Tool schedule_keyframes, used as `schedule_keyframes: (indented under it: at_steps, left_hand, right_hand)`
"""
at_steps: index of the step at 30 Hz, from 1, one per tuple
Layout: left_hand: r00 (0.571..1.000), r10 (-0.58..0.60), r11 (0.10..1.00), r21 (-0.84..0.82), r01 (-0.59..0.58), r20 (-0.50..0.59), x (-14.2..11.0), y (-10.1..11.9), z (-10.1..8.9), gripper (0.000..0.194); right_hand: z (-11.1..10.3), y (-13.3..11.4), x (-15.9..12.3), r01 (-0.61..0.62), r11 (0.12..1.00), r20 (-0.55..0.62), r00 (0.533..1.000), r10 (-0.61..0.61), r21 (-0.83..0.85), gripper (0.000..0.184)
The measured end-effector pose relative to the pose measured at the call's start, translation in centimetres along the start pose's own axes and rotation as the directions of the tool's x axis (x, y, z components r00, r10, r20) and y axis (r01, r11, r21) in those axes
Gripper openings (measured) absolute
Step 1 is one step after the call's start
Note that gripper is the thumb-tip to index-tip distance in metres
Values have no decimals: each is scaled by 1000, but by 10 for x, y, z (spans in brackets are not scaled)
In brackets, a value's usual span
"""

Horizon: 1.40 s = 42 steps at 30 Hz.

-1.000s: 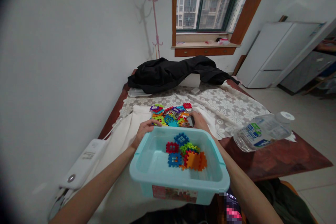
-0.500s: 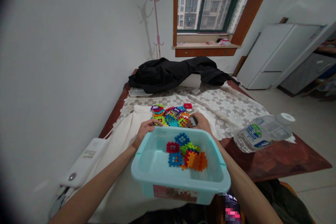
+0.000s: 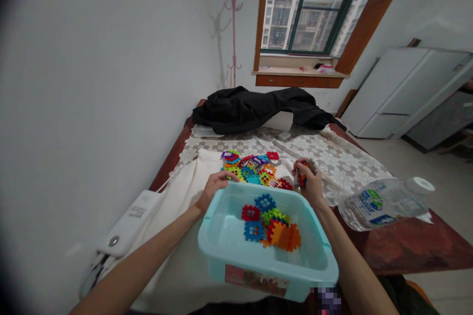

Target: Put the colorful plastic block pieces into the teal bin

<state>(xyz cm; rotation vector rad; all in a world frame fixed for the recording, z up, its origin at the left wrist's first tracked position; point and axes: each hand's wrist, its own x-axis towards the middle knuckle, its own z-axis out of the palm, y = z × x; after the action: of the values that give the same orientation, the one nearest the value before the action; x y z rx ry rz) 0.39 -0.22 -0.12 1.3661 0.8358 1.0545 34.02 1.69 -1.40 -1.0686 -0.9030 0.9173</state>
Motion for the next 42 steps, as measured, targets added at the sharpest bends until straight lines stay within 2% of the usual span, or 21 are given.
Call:
schedule_keyframes:
  at_steps: [3, 6, 9, 10, 11, 13, 14, 15, 16, 17, 20, 22, 24, 26, 28, 30, 33, 35, 37, 40, 42]
  left_hand:
    - [1000, -12, 1000, -16, 12, 10, -2, 2, 1, 31]
    - [1000, 6, 1000, 3, -6, 11, -3, 3, 2, 31]
    - [1000, 16, 1000, 16, -16, 0, -4, 6, 3, 31]
    - [1000, 18, 1000, 18, -18, -4, -4, 6, 3, 31]
    - [1000, 20, 1000, 22, -20, -6, -3, 7, 3, 31]
    - [1000, 18, 1000, 26, -18, -4, -3, 7, 3, 31]
    - [1000, 17, 1000, 27, -17, -1, -3, 7, 3, 30]
    - [1000, 17, 999, 29, -17, 3, -3, 8, 3, 30]
    - [1000, 20, 999, 33, -20, 9, -3, 8, 3, 30]
    - [1000, 24, 999, 36, -25, 14, -3, 8, 3, 30]
    - [999, 23, 999, 28, -23, 23, -3, 9, 3, 31]
    - [1000, 12, 1000, 11, -12, 22, -4, 9, 4, 32]
    - [1000, 2, 1000, -2, -2, 14, -4, 8, 4, 33]
    - [1000, -6, 1000, -6, 6, 6, -3, 7, 4, 33]
    - [1000, -22, 1000, -7, 22, 8, -3, 7, 4, 34]
    - [999, -39, 999, -9, 39, 16, -1, 8, 4, 35]
    - [999, -32, 999, -11, 32, -2, 1, 10, 4, 34]
    - [999, -39, 999, -17, 39, -8, 2, 10, 3, 33]
    - [999, -54, 998, -34, 54, 2, 2, 9, 3, 34]
    - [999, -52, 998, -40, 52, 0, 2, 7, 2, 34]
    - [999, -40, 999, -29, 40, -18, 2, 6, 1, 33]
  right_hand:
    - [1, -22, -5, 29, 997, 76, 997, -34, 76, 23]
    - [6, -52, -21, 75, 997, 264, 962, -71, -3, 27]
    - [13, -86, -44, 134, 981, 472, 880, -54, -138, 61]
    - [15, -96, -50, 134, 970, 564, 826, 4, -202, 76]
    - [17, -105, -54, 144, 957, 663, 746, 62, -251, 90]
    - [20, -114, -56, 156, 937, 836, 514, 192, -311, 117]
    - [21, -115, -52, 163, 935, 875, 432, 219, -315, 126]
    - [21, -112, -47, 170, 936, 891, 395, 223, -310, 129]
    - [22, -106, -39, 179, 938, 886, 418, 200, -296, 127]
    - [23, -97, -30, 197, 939, 862, 481, 159, -283, 121]
    - [27, -58, -2, 288, 907, 700, 714, 11, -308, 96]
    - [28, -25, 10, 368, 813, 614, 789, -17, -451, 81]
    - [28, 8, 16, 439, 705, 607, 795, -15, -557, 79]
    - [29, 34, 16, 529, 609, 672, 740, 10, -591, 81]
    - [29, 49, 15, 610, 527, 714, 700, -8, -592, 78]
    - [29, 54, 14, 646, 491, 722, 690, -48, -585, 70]
    - [28, 50, 15, 655, 479, 701, 705, -110, -584, 65]
    - [28, 47, 16, 662, 459, 681, 716, -153, -592, 69]
    - [30, 49, 16, 643, 430, 636, 750, -184, -634, 77]
    - [33, 54, 17, 538, 407, 552, 829, -94, -738, 83]
    - [35, 55, 18, 511, 406, 561, 828, 6, -758, 77]
